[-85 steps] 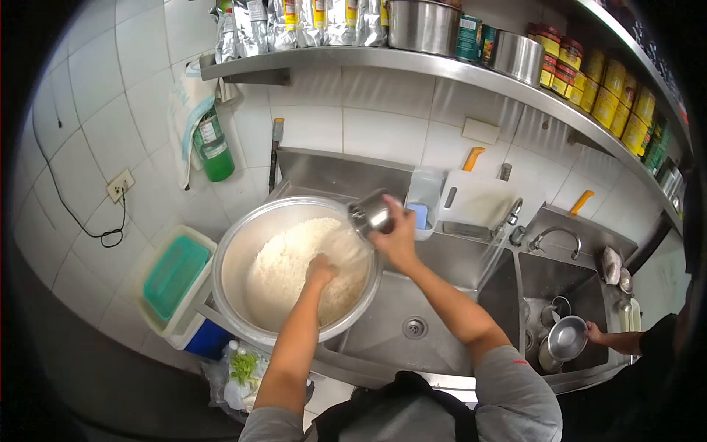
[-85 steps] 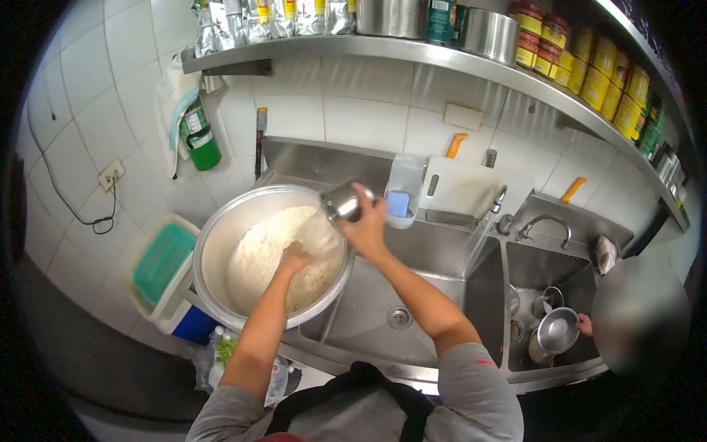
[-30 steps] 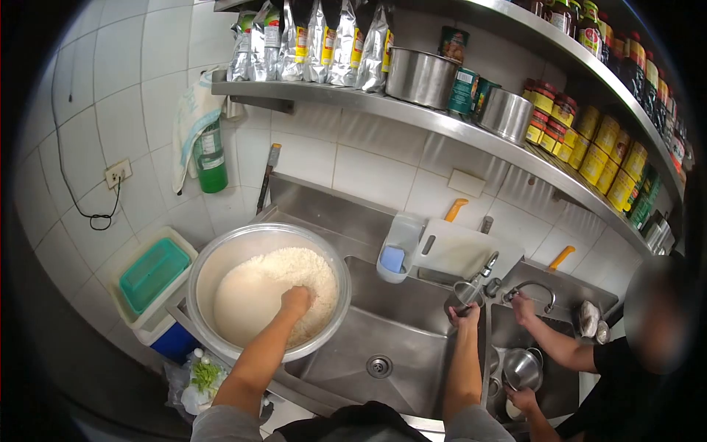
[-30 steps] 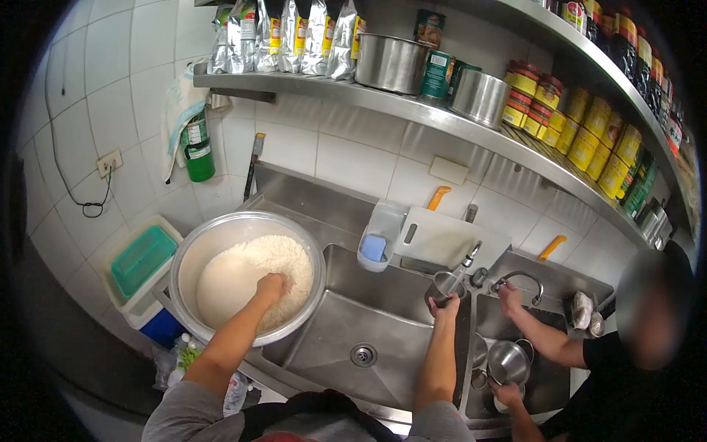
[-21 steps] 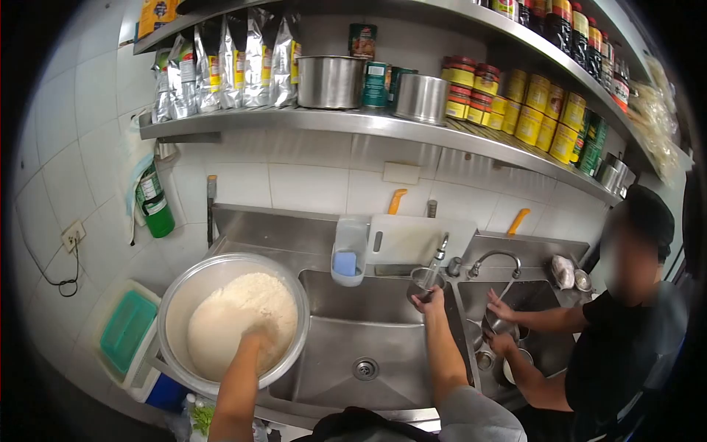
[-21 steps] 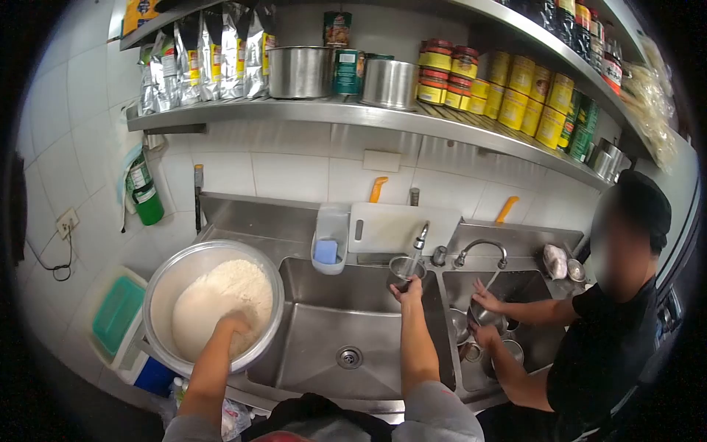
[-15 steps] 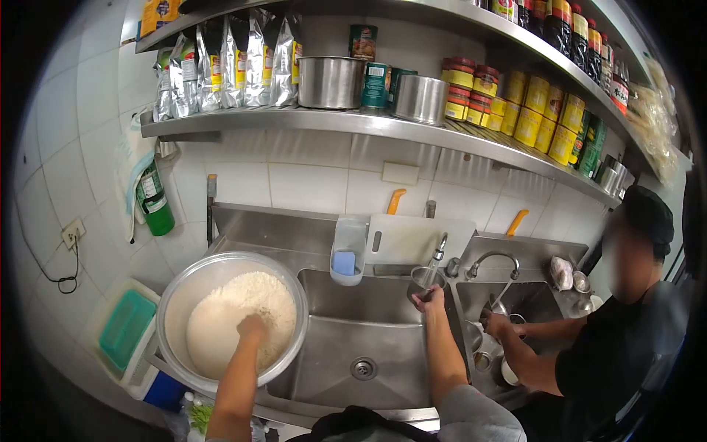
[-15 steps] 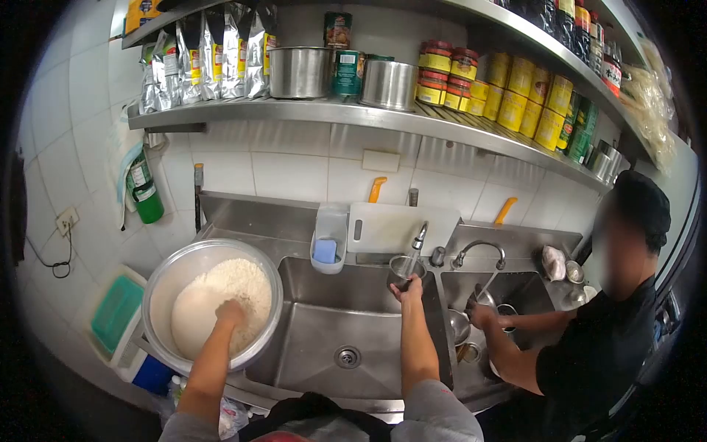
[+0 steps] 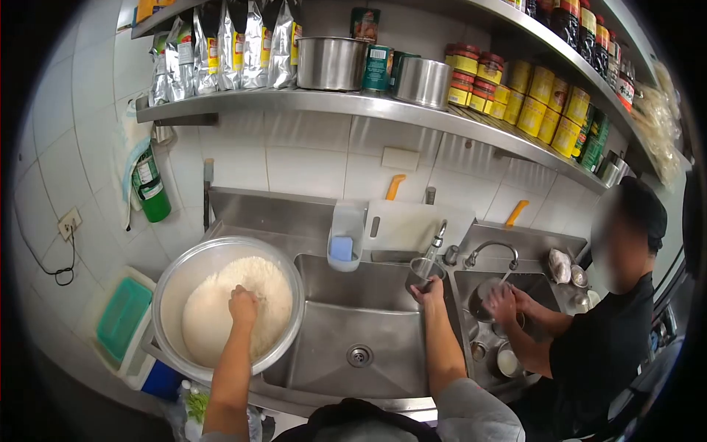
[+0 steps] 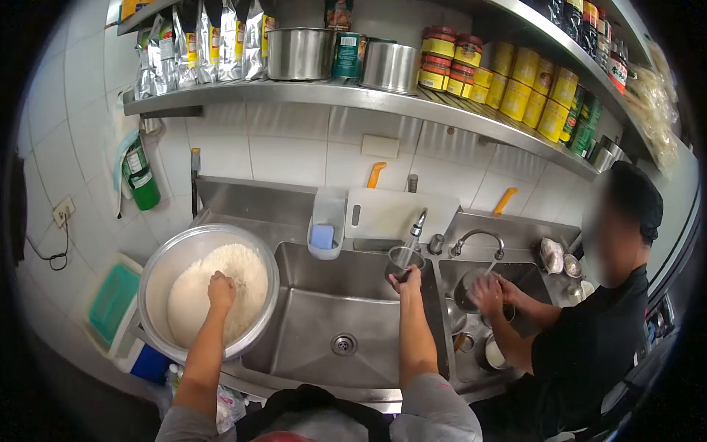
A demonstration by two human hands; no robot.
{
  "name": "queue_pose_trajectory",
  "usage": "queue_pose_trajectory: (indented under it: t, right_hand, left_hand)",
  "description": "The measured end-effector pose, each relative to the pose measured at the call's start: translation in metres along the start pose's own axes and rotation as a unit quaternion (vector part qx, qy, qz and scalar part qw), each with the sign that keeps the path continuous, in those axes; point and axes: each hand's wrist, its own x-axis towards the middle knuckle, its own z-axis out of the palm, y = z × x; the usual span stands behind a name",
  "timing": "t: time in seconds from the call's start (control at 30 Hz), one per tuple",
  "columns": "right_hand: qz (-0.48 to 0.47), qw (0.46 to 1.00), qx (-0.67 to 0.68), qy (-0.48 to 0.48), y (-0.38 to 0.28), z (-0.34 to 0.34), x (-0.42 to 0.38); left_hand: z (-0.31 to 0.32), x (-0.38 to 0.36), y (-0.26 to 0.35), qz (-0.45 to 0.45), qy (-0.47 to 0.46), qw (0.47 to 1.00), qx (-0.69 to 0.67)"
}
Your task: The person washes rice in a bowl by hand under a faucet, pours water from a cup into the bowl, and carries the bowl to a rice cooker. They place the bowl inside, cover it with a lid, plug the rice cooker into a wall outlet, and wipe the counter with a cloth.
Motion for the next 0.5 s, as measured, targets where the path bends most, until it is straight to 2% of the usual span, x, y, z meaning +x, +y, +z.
queue_pose_trajectory:
  t: [0.07,0.13,0.27,0.33,0.47,0.5]
  right_hand:
    - [0.002,1.000,-0.004,-0.026,0.001,-0.002,-0.008]
    - [-0.030,0.999,0.002,-0.043,-0.001,0.007,-0.020]
    - [-0.055,0.998,-0.009,-0.037,-0.002,0.012,-0.029]
    - [-0.056,0.998,-0.011,-0.040,-0.003,0.012,-0.028]
    - [-0.042,0.999,-0.001,-0.020,-0.002,0.008,-0.024]
    - [-0.028,0.999,-0.002,-0.027,-0.003,0.006,-0.022]
  left_hand:
    - [-0.006,0.000,0.008,-0.002,-0.041,0.999,-0.019]
    - [-0.022,-0.002,0.026,-0.105,-0.104,0.989,-0.007]
    - [-0.012,-0.002,0.009,-0.068,-0.068,0.993,-0.072]
    - [-0.001,0.009,0.000,-0.138,-0.122,0.979,-0.091]
    - [0.016,0.013,-0.010,-0.106,-0.135,0.984,-0.042]
    - [0.027,0.006,-0.020,-0.008,-0.237,0.971,0.024]
